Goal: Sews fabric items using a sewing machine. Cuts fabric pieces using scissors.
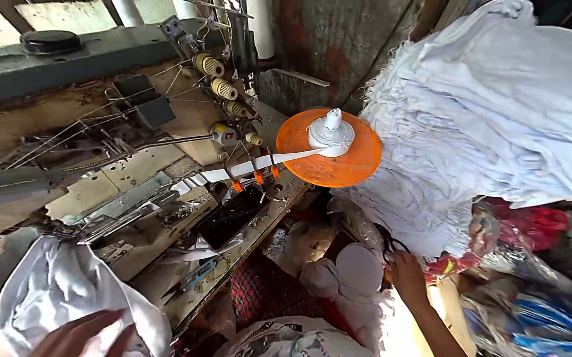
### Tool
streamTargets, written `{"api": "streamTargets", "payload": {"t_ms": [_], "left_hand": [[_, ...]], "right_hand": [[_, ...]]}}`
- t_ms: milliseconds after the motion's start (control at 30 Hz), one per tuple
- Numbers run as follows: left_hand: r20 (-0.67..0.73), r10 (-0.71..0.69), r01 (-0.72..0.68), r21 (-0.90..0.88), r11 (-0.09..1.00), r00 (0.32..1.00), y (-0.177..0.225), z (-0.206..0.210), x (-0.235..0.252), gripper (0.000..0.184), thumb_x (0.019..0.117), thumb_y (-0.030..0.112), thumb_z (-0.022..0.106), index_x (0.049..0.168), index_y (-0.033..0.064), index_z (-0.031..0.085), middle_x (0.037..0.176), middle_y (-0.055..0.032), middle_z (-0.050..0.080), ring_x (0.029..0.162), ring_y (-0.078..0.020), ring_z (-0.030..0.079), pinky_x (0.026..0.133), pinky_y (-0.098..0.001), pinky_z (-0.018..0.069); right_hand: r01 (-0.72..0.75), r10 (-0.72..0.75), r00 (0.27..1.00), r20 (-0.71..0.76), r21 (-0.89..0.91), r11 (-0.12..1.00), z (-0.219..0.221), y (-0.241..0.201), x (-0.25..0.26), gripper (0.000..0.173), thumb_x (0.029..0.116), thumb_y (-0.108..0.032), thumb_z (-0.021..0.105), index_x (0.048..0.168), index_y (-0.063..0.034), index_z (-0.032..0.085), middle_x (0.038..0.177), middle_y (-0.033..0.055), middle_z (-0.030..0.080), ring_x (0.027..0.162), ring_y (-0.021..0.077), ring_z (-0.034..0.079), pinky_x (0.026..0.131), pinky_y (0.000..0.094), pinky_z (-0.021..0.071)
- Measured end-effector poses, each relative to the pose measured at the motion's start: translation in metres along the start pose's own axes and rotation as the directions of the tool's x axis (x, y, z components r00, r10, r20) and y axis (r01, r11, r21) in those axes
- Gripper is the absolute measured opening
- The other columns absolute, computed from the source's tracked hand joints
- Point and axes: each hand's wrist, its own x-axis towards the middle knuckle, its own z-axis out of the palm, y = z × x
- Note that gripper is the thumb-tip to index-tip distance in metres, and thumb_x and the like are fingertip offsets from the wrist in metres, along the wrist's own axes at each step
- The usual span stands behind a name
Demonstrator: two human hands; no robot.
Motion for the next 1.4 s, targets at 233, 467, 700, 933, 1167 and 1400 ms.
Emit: {"api": "streamTargets", "payload": {"t_ms": [233, 467, 700, 933, 1167, 1400], "left_hand": [[-0.144, 0.662, -0.677, -0.151, 0.72, 0.736, 0.141, 0.099, 0.152, 0.031, 0.1028, 0.031, 0.054, 0.105, 0.0072, 0.073, 0.109, -0.0098, 0.074, 0.104, -0.0247, 0.07, 0.089, -0.042, 0.0555], [-0.21, 0.675, -0.7, -0.071, 0.711, 0.707, 0.222, 0.132, 0.274, 0.038, 0.0892, 0.011, 0.075, 0.124, -0.0005, 0.069, 0.126, -0.0188, 0.066, 0.118, -0.0372, 0.061, 0.098, -0.0523, 0.0498], [-0.282, 0.691, -0.72, -0.002, 0.694, 0.666, 0.243, 0.158, 0.291, 0.011, 0.09, 0.004, 0.068, 0.086, 0.006, 0.078, 0.091, -0.0118, 0.07, 0.093, -0.0327, 0.065, 0.081, -0.0486, 0.0505], [-0.103, 0.945, -0.882, -0.402, 0.247, 0.311, 0.255, 0.147, 0.205, 0.04, 0.0999, 0.038, 0.062, 0.078, 0.0054, 0.07, 0.076, -0.0087, 0.068, 0.081, -0.0255, 0.069, 0.078, -0.0416, 0.0535], [-0.173, 0.778, -0.791, -0.007, 0.612, 0.604, 0.21, 0.162, 0.251, 0.029, 0.1016, 0.022, 0.059, 0.124, 0.0063, 0.071, 0.128, -0.013, 0.07, 0.13, -0.0346, 0.059, 0.111, -0.0582, 0.0418], [-0.427, 0.604, -0.705, -0.122, 0.698, 0.672, 0.186, 0.159, 0.247, 0.021, 0.0972, 0.014, 0.06, 0.109, 0.005, 0.076, 0.125, -0.0145, 0.07, 0.125, -0.0337, 0.063, 0.11, -0.0583, 0.0431]], "right_hand": [[-0.115, 0.115, 0.992, 0.049, 0.004, 0.993, -0.02, -0.006, 0.015, 0.036, 0.0943, -0.002, 0.065, 0.127, 0.0127, 0.063, 0.128, 0.0349, 0.061, 0.124, 0.0505, 0.058, 0.106, 0.0608, 0.0453], [-0.219, 0.296, 0.88, 0.372, -0.237, 0.947, -0.032, -0.023, 0.061, 0.051, 0.0923, -0.016, 0.074, 0.132, 0.0104, 0.057, 0.134, 0.0314, 0.058, 0.127, 0.0463, 0.056, 0.103, 0.0584, 0.0478], [-0.261, 0.243, 0.83, 0.502, -0.036, 0.965, -0.044, 0.007, 0.077, 0.042, 0.0952, -0.021, 0.07, 0.123, 0.0089, 0.064, 0.12, 0.0292, 0.066, 0.115, 0.044, 0.063, 0.102, 0.0596, 0.0475], [-0.264, 0.139, 0.929, 0.342, 0.352, 0.898, -0.057, 0.039, 0.03, 0.035, 0.0895, -0.006, 0.069, 0.118, 0.0138, 0.063, 0.101, 0.029, 0.069, 0.093, 0.0382, 0.068, 0.088, 0.0552, 0.0542], [-0.112, 0.135, 0.991, 0.001, 0.559, 0.822, -0.101, 0.018, -0.03, 0.028, 0.0809, -0.008, 0.08, 0.088, 0.0105, 0.06, 0.069, -0.0029, 0.058, 0.062, -0.0056, 0.054, 0.062, 0.0156, 0.0497], [0.258, -0.233, 0.938, -0.257, 0.067, 0.964, -0.179, -0.049, 0.036, 0.062, 0.0779, -0.039, 0.081, 0.102, 0.0145, 0.06, 0.091, 0.0269, 0.065, 0.08, 0.0324, 0.064, 0.073, 0.0472, 0.0544]]}}
